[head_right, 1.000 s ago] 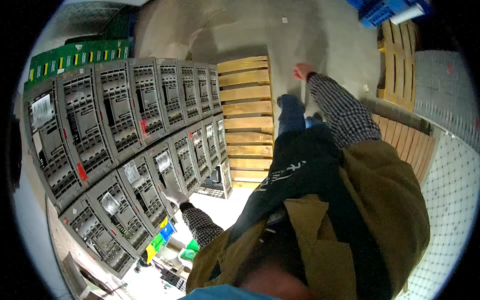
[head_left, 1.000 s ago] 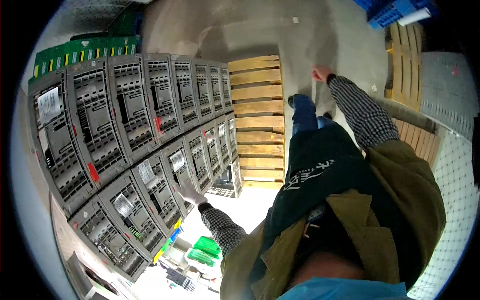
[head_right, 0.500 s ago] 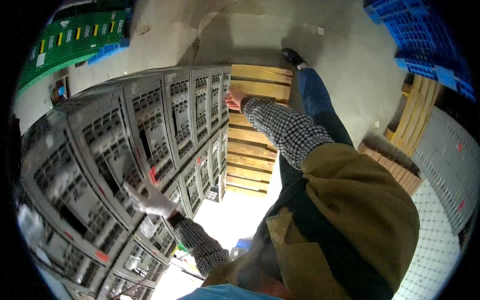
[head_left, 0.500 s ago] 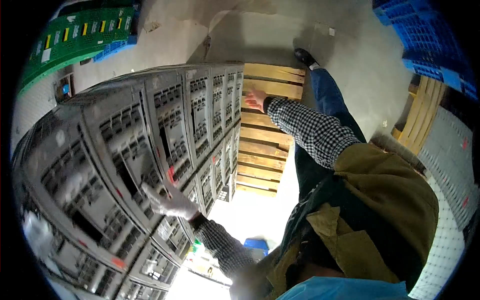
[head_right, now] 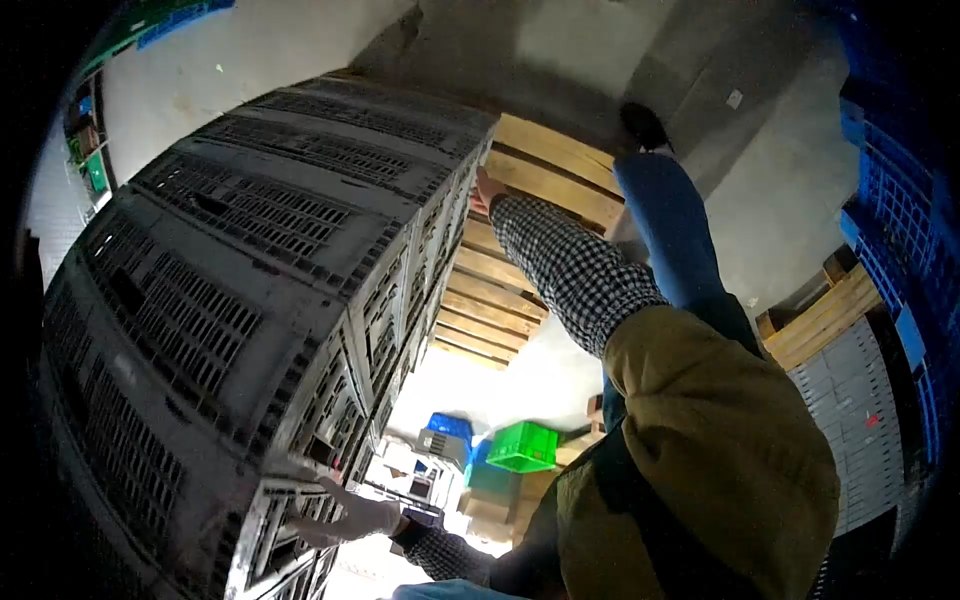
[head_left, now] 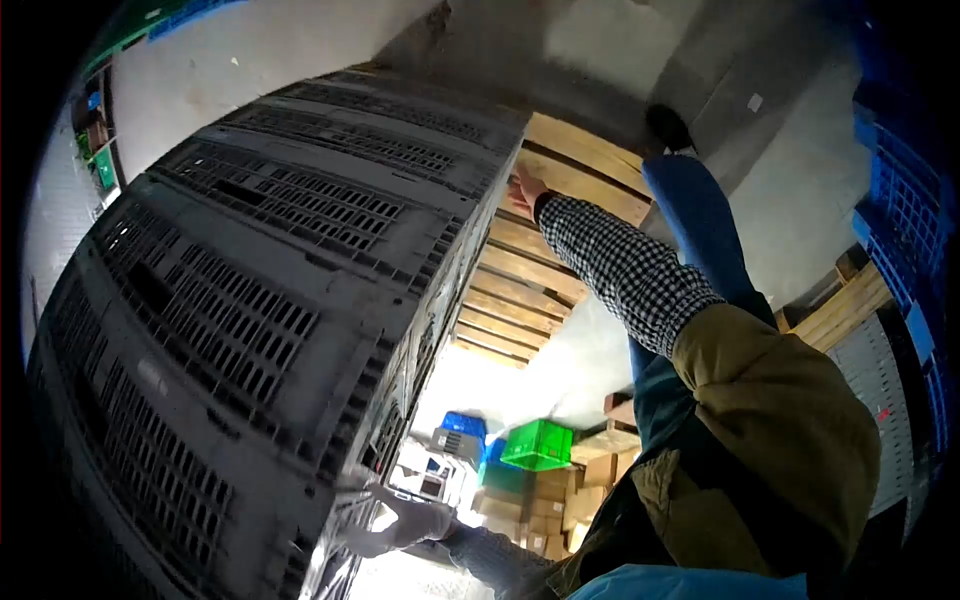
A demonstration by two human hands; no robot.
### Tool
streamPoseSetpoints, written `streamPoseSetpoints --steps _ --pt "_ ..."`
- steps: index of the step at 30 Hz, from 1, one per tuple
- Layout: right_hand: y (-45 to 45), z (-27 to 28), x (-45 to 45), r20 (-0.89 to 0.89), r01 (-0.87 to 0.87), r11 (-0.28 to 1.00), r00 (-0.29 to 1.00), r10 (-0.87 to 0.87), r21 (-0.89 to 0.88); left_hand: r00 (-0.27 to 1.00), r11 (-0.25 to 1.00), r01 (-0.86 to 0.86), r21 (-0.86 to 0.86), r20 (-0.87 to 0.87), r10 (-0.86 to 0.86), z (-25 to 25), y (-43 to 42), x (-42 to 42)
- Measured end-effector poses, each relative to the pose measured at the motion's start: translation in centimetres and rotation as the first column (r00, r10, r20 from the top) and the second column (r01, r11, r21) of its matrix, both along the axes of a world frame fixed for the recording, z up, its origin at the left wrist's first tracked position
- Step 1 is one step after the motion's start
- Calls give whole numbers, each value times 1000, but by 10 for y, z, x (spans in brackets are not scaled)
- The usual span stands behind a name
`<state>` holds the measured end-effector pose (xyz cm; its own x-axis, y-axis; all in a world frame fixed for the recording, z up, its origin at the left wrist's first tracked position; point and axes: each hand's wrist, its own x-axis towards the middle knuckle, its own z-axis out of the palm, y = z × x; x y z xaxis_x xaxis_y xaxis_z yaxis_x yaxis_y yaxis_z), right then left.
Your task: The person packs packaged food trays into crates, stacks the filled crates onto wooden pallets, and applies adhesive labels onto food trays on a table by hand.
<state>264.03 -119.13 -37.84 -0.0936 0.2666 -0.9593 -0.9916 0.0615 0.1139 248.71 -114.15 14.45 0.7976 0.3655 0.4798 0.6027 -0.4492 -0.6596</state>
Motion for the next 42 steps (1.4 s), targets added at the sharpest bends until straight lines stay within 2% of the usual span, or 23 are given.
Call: streamPoseSetpoints --steps 1,3,5,7,8,10,11,12,16,20,25,29,31,32,35,37,38,39,40,42 --pt "2 -7 -2 2 11 1000 1000 -11 1 998 996 -35 84 -56 40 -1 1 -7" --pt "4 -20 -8 3 38 999 999 -38 0 996 991 7 -137 93 6 -3 7 -10" --pt "5 -28 -13 0 69 998 998 -69 1 990 989 -127 78 -52 131 -1 1 -4" --pt "9 -34 -19 4 102 995 995 -102 4 971 981 -194 -17 137 194 -11 -7 8" --pt "12 -38 -22 8 119 993 993 -119 3 959 988 -21 -150 275 62 -16 -5 10" --pt "19 -45 -26 16 149 989 989 -149 7 998 996 -41 -76 52 45 -7 1 -14" --pt "25 -50 -28 24 165 986 986 -165 6 977 970 -188 152 -70 200 -9 1 -13" --pt "33 -55 -29 34 181 983 983 -181 12 975 962 -174 210 -98 198 -13 1 -11" --pt "54 -73 -29 64 218 976 974 -219 29 997 992 -39 122 66 31 -31 4 -6" --pt "61 -84 -35 89 227 973 969 -229 33 983 997 21 68 180 -33 -44 8 -10" --pt "69 -90 -32 124 199 979 971 -204 49 952 998 60 21 299 -63 -52 12 -15" --pt "66 -88 -32 132 177 983 974 -182 53 847 989 96 -108 531 -24 -51 12 -21" --pt "66 -87 -30 135 171 984 975 -177 57 975 989 24 145 215 -55 -44 24 -34" --pt "66 -86 -30 137 168 984 975 -175 57 995 983 32 179 85 -48 -42 22 -34" --pt "66 -88 -29 149 165 984 974 -173 63 925 967 248 -61 312 -217 -38 31 -44" --pt "64 -87 -30 160 155 986 974 -163 63 966 983 181 32 184 -184 -41 23 -30" --pt "64 -89 -30 163 151 986 974 -160 66 967 992 114 59 221 -124 -45 20 -24" --pt "64 -88 -31 165 146 987 974 -155 66 988 994 51 97 142 -65 -42 16 -23" --pt "61 -86 -31 166 142 988 975 -151 65 996 968 -60 244 -55 76 -40 13 -23" --pt "59 -87 -29 165 135 989 976 -144 65 950 916 -146 373 -204 234 -35 11 -24"
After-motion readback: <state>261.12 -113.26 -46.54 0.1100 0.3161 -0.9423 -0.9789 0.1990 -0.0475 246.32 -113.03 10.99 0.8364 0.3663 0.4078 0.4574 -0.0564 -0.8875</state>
